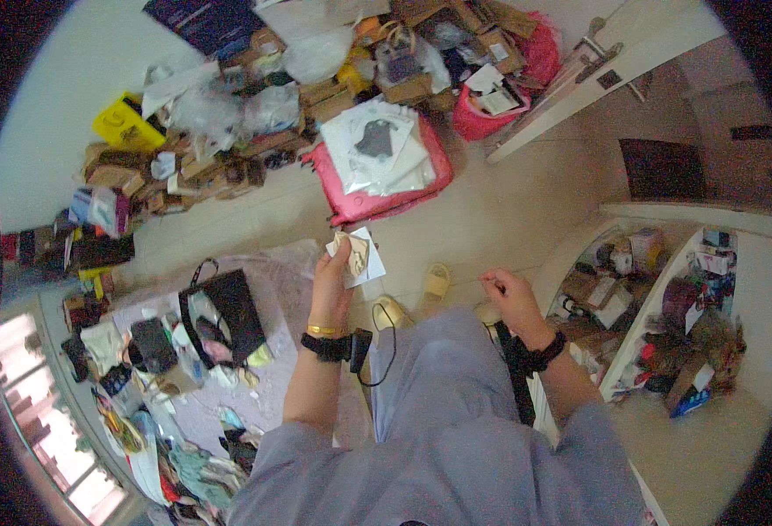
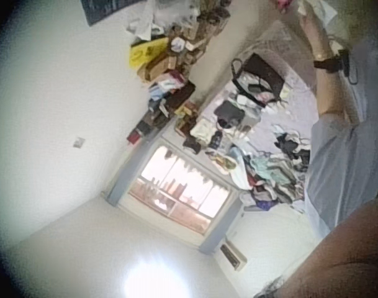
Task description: The person organizes small items on a bed by sorting through paper receipts and picking up small dark objects, placing some of them into a bag.
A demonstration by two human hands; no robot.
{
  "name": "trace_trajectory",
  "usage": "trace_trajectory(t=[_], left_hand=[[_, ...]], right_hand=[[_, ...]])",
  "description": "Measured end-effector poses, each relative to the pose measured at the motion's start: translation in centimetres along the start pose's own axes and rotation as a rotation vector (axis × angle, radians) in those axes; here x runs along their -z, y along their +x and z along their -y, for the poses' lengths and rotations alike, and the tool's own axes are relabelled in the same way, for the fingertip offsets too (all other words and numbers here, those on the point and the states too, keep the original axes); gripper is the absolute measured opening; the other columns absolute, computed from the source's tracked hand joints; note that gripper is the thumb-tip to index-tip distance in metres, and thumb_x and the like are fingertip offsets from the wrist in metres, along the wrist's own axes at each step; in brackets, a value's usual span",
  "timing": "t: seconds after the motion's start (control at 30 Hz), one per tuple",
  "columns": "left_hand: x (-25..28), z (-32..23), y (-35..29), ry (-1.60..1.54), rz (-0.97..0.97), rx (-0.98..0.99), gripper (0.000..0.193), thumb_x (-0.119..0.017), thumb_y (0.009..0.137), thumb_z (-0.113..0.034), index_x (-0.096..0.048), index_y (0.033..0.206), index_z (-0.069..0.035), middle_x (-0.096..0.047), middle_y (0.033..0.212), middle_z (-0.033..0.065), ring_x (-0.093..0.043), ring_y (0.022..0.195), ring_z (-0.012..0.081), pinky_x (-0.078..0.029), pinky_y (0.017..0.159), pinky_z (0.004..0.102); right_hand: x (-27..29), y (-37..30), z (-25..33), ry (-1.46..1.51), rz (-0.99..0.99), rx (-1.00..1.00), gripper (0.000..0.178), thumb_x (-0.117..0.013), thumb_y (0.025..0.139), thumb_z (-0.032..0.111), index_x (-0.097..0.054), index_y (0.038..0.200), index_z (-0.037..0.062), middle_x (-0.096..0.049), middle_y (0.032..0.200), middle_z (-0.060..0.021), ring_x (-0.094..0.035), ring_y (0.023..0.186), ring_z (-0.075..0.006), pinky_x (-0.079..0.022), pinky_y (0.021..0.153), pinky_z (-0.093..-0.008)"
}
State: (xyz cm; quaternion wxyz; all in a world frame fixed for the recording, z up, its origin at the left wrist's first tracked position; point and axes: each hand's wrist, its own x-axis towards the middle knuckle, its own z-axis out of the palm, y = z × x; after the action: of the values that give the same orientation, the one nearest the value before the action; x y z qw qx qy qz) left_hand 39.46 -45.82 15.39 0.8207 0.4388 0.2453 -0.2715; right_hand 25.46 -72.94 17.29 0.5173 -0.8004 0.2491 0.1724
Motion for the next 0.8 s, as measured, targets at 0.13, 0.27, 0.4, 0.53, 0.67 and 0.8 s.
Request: trace_trajectory(t=[0.13,0.27,0.4,0.53,0.67,0.8], left_hand=[[-6.6,0.6,7.4,0.083,0.067,0.066,0.021,-0.057,0.088,-0.019,-0.059,0.098,-0.001,-0.063,0.091,0.0038,-0.059,0.079,0.0114,-0.047,0.069,0.0255],[-9.3,3.6,17.6,0.183,0.157,0.105,0.023,-0.058,0.087,-0.019,-0.058,0.101,-0.001,-0.062,0.093,0.0033,-0.058,0.081,0.011,-0.044,0.071,0.0239],[-14.1,5.3,26.0,0.282,0.267,0.141,0.031,-0.056,0.088,-0.028,-0.057,0.101,0.001,-0.061,0.093,0.0037,-0.057,0.081,0.011,-0.044,0.072,0.024],[-17.6,10.3,34.9,0.283,0.237,0.115,0.035,-0.055,0.087,-0.03,-0.055,0.102,0.001,-0.06,0.094,0.0052,-0.057,0.081,0.0126,-0.044,0.07,0.025],[-21.5,15.5,43.7,0.575,0.153,0.09,0.037,-0.055,0.087,-0.032,-0.055,0.105,0.0,-0.06,0.095,0.0044,-0.057,0.079,0.0148,-0.045,0.067,0.0286],[-22.6,23.3,53.3,0.779,0.118,-0.049,0.041,-0.056,0.085,-0.031,-0.054,0.107,0.002,-0.063,0.092,0.0134,-0.06,0.08,0.0207,-0.046,0.068,0.0331]], right_hand=[[3.0,1.9,-2.8,0.063,-0.114,-0.034,0.018,-0.056,0.086,0.012,-0.059,0.097,-0.002,-0.061,0.075,-0.0035,-0.051,0.067,-0.0075,-0.042,0.06,-0.0219],[5.1,3.4,-2.7,0.064,-0.194,-0.167,0.022,-0.056,0.086,0.016,-0.06,0.098,-0.0016,-0.061,0.076,-0.0058,-0.052,0.067,-0.0097,-0.042,0.061,-0.0229],[7.4,5.8,-2.6,0.078,-0.277,-0.338,0.021,-0.057,0.085,0.019,-0.062,0.097,0.0023,-0.061,0.075,-0.0071,-0.054,0.066,-0.0122,-0.044,0.061,-0.0262],[7.1,6.6,-9.2,0.076,-0.32,-0.445,0.017,-0.056,0.085,0.018,-0.059,0.084,0.0012,-0.057,0.068,-0.004,-0.05,0.062,-0.0094,-0.04,0.055,-0.0253],[9.0,9.3,-9.0,0.104,-0.326,-0.554,0.02,-0.057,0.085,0.017,-0.061,0.09,-0.0019,-0.059,0.07,-0.0061,-0.053,0.064,-0.0112,-0.042,0.058,-0.0262],[11.1,12.0,-13.3,0.07,-0.345,-0.627,0.019,-0.057,0.085,0.016,-0.062,0.09,-0.0009,-0.058,0.067,-0.006,-0.053,0.062,-0.0111,-0.041,0.055,-0.0266]])
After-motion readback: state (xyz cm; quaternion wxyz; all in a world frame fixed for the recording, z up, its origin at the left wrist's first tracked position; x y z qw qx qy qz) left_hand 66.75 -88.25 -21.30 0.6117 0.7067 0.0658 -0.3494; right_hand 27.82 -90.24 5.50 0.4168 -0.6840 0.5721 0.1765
